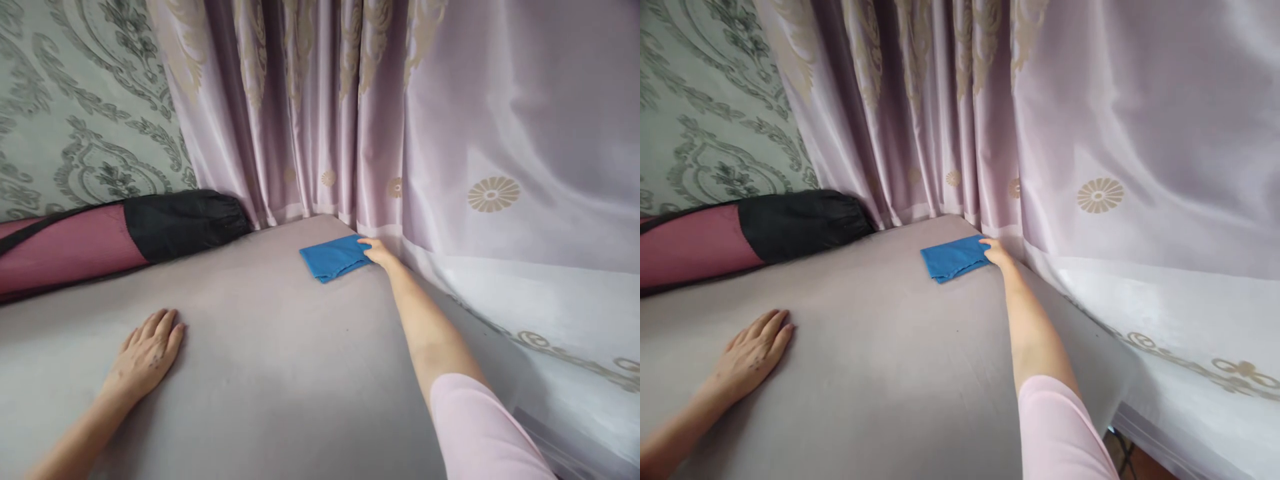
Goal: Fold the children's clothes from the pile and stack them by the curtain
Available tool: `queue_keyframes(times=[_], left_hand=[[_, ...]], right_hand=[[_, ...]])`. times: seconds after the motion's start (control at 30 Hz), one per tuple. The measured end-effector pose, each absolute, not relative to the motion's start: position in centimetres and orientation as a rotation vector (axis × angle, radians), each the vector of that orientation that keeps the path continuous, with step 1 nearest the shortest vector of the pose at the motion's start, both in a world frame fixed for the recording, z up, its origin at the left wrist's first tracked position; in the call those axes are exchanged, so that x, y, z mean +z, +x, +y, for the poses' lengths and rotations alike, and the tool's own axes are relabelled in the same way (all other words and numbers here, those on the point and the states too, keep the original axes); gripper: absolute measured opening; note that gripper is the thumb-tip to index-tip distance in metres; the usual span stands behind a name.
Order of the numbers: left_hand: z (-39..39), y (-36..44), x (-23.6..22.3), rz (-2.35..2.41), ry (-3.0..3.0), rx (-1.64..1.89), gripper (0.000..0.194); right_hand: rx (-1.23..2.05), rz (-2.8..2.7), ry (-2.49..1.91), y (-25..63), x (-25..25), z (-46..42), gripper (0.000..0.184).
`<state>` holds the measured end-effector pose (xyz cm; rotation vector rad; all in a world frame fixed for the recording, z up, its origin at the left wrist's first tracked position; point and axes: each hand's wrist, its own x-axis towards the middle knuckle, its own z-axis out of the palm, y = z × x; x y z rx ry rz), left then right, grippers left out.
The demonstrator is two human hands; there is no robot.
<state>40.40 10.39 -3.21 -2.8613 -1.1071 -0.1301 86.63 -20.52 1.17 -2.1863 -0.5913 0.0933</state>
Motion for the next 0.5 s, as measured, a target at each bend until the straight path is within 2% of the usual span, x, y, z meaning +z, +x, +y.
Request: queue_keyframes(times=[0.13,0.27,0.5], left_hand=[[10.3,40.5,-3.1,-1.122,-2.881,-0.108,0.07],[10.5,40.3,-3.3,-1.104,-2.903,-0.128,0.073],[10.4,40.3,-3.2,-1.078,-2.893,-0.141,0.071]], right_hand=[[0.051,-0.657,-2.214,86.8,0.5,-20.4,0.059],[-0.133,-0.693,-2.28,86.4,0.9,-20.3,0.061],[-0.34,-0.538,-2.532,84.6,0.3,-19.1,0.052]])
